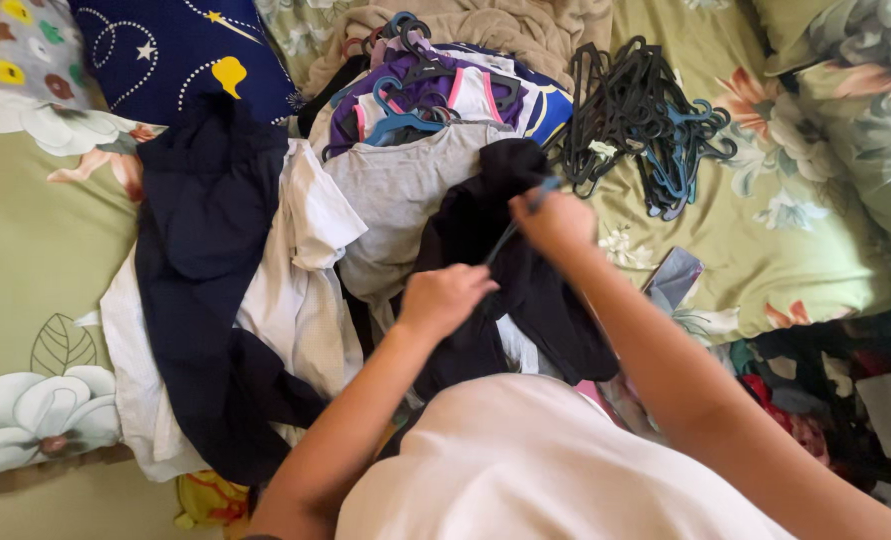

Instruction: The person sorts through a pile of clothes on a bed, removes hangers from various shirts and pants, and separates items into smaller piles.

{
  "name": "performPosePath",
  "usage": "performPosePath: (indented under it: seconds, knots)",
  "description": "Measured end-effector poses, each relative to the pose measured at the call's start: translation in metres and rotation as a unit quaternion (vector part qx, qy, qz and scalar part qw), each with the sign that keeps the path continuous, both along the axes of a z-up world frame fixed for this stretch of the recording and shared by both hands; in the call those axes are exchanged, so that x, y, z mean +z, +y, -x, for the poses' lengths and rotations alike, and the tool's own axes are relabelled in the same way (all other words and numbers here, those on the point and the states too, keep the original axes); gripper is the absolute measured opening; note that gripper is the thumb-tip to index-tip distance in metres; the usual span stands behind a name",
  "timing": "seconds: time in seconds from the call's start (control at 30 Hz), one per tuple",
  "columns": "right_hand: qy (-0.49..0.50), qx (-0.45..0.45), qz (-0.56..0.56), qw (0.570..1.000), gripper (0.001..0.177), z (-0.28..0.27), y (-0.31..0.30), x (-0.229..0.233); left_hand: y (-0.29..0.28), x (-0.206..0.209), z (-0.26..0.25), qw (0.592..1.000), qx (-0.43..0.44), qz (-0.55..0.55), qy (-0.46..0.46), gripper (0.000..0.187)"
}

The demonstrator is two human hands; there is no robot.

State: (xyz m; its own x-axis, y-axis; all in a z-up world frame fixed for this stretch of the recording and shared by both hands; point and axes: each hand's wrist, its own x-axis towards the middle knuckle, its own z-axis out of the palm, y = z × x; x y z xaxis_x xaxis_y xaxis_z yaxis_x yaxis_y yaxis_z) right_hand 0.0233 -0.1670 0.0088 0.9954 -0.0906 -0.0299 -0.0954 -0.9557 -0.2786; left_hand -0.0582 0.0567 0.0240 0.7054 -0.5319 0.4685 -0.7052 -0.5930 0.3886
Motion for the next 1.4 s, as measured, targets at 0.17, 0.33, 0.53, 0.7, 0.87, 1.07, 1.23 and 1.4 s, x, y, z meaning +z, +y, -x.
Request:
performPosePath:
  seconds: [0.17, 0.33, 0.53, 0.7, 0.87, 1.07, 1.23, 1.4]
  knots:
    - [-0.071, -0.12, -0.035, 0.99, 0.047, 0.0, -0.033, -0.015, 0.007, 0.006, 0.026, 0.991, 0.027, -0.062, 0.117, 0.037]
    - [-0.171, -0.262, -0.18, 0.932, 0.04, -0.011, -0.047, -0.025, -0.006, -0.022, 0.055, 0.96, 0.056, -0.024, 0.274, 0.05]
    - [-0.104, -0.344, -0.62, 0.697, 0.034, -0.022, -0.035, -0.024, -0.018, -0.066, 0.042, 0.925, 0.013, 0.124, 0.358, 0.046]
    - [-0.003, -0.32, -0.722, 0.613, 0.024, -0.012, 0.002, -0.002, -0.036, -0.058, 0.028, 0.915, -0.079, 0.061, 0.392, 0.049]
    - [0.081, -0.244, -0.717, 0.648, 0.038, 0.013, -0.001, -0.001, -0.005, -0.041, -0.036, 0.669, 0.074, 0.518, 0.528, 0.056]
    - [-0.008, 0.107, -0.491, 0.865, 0.044, 0.039, 0.0, 0.003, 0.029, -0.042, -0.075, 0.502, 0.032, 0.537, 0.677, 0.043]
    - [0.161, 0.141, -0.616, 0.758, 0.049, 0.054, 0.011, 0.014, 0.042, -0.056, -0.089, 0.494, 0.042, 0.643, 0.584, 0.037]
    - [-0.025, -0.014, -0.575, 0.817, 0.024, 0.053, 0.017, -0.024, 0.05, -0.131, -0.102, 0.392, 0.107, 0.732, 0.546, 0.023]
